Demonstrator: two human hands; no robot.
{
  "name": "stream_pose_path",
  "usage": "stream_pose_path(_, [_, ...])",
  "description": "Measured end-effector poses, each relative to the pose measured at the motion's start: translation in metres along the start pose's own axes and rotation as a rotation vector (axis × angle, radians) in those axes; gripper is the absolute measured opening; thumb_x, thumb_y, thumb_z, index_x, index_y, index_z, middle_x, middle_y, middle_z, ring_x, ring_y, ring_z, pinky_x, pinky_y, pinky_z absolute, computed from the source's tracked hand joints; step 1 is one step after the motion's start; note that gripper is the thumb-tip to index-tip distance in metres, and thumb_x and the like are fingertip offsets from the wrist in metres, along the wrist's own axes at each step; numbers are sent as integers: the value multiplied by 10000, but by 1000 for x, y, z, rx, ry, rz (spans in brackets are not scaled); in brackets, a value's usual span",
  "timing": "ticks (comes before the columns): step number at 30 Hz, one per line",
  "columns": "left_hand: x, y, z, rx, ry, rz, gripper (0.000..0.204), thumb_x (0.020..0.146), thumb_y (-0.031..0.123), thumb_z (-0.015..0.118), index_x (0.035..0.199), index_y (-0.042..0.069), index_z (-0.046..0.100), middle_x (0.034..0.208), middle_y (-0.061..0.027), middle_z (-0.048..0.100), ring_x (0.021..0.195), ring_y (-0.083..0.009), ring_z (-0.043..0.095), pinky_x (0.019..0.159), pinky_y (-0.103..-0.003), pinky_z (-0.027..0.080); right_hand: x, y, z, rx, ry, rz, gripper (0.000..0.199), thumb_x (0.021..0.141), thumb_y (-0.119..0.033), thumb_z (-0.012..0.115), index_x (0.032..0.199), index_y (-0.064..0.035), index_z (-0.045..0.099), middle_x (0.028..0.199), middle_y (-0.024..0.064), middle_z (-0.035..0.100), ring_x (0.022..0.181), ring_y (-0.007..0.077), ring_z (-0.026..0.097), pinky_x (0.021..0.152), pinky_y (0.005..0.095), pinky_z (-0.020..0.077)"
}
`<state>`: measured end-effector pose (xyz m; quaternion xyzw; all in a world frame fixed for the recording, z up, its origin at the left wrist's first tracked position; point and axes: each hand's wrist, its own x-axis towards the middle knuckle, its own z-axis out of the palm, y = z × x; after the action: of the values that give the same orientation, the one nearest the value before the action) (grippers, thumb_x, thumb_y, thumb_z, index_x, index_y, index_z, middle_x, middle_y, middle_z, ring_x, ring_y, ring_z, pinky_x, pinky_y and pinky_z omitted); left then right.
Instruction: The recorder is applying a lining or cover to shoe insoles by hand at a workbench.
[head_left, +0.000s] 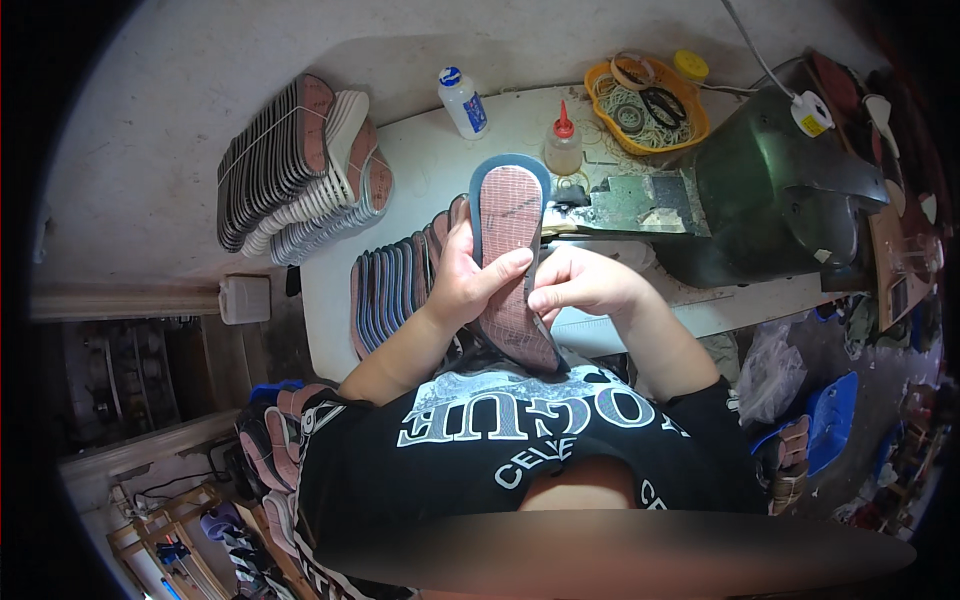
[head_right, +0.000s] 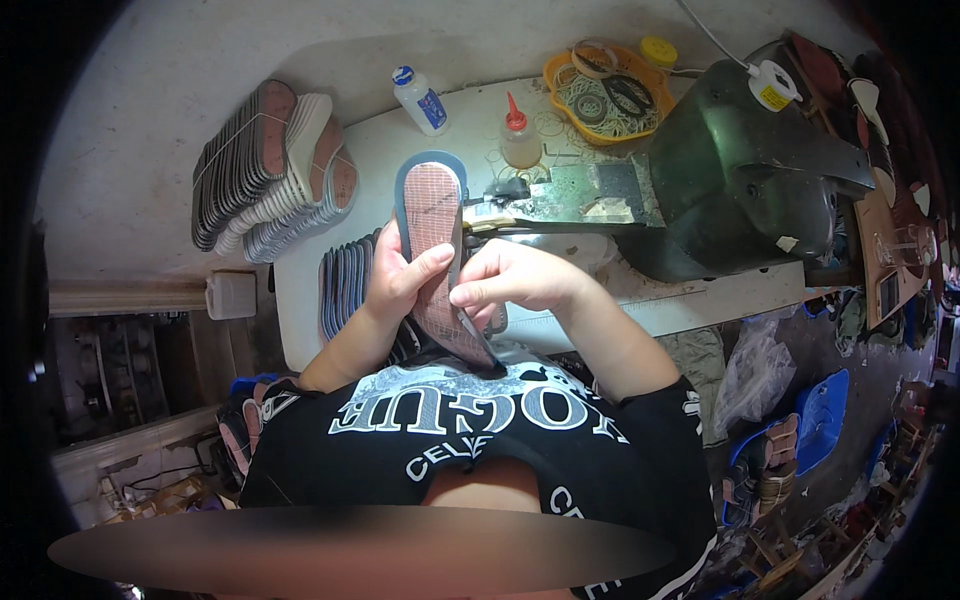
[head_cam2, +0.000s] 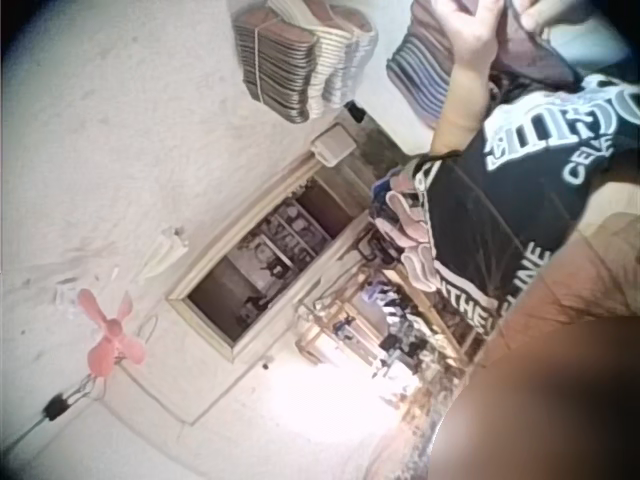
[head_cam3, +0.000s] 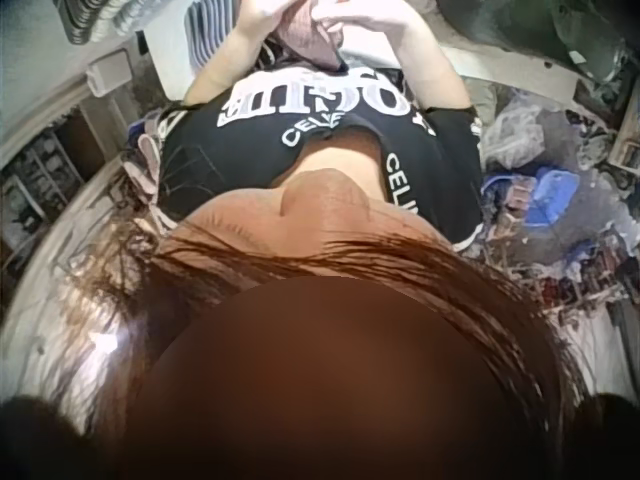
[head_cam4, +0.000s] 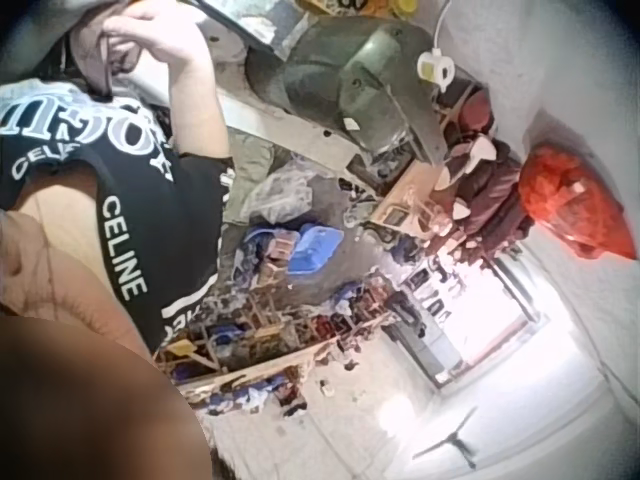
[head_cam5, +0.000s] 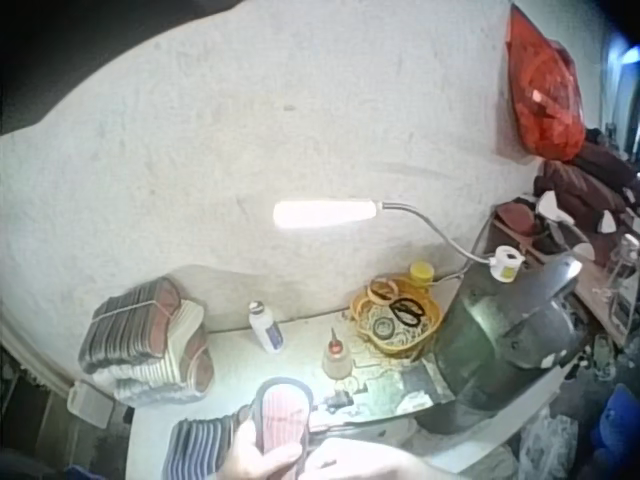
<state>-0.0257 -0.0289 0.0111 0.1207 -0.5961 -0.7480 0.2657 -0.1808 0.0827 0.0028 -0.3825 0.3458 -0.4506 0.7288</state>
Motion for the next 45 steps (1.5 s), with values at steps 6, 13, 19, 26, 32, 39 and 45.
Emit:
stream_pose_path(6, [-4, -14, 4, 2, 168, 99, 429, 815, 79, 687, 1174, -25, 475, 1098, -90, 584, 992, -154, 572, 896, -296, 445, -3, -20, 15, -508, 337, 29, 248, 881, -195, 601, 823, 32, 681, 653, -9, 607, 588, 28, 483, 534, 219, 410])
stream_pose_path(13, [30, -19, -7, 85, 297, -3, 461, 754, 78, 736, 1133, -38, 500, 1045, -110, 611, 927, -173, 601, 851, -308, 476, 0, 11, 11, -225, 486, -152, 245, 920, -205, 577, 882, 23, 659, 753, -41, 606, 671, 15, 488, 609, 203, 417])
stream_pose_path(19, [54, -46, -18, 357, 239, 4, 446, 746, 204, 729, 1090, -24, 559, 1034, -135, 607, 981, -239, 570, 885, -357, 438, -5, 39, 14, -144, 684, -287, 237, 916, -195, 587, 872, 26, 658, 743, -43, 603, 659, 18, 488, 589, 202, 411])
stream_pose_path(26, [64, -53, -13, 648, 220, 107, 430, 765, 286, 675, 1067, -7, 585, 1039, -161, 555, 1047, -333, 451, 955, -402, 347, -8, 28, 12, -53, 767, -265, 221, 904, -187, 605, 826, 14, 657, 732, -48, 599, 636, 8, 476, 562, 178, 380])
stream_pose_path(32, [66, -51, -8, 691, 233, 72, 430, 772, 294, 670, 1060, -15, 587, 1034, -170, 558, 1041, -336, 452, 949, -408, 351, -11, 24, 9, -44, 775, -263, 230, 904, -185, 604, 810, 17, 658, 717, -43, 598, 608, 13, 476, 544, 178, 371])
stream_pose_path(39, [72, -54, -8, 745, 265, 51, 370, 834, 320, 609, 1000, -10, 599, 1026, -178, 568, 1019, -345, 476, 944, -412, 348, -15, 26, 4, 102, 716, -283, 250, 895, -192, 620, 972, 44, 651, 865, 37, 666, 729, 58, 590, 664, 202, 471])
stream_pose_path(45, [75, -55, -12, 842, 268, -19, 385, 864, 338, 569, 951, -38, 576, 1015, -195, 568, 1027, -361, 470, 938, -419, 349, -35, 39, 11, 22, 643, -169, 240, 877, -180, 638, 977, 37, 649, 876, 66, 675, 746, 89, 618, 670, 217, 489])
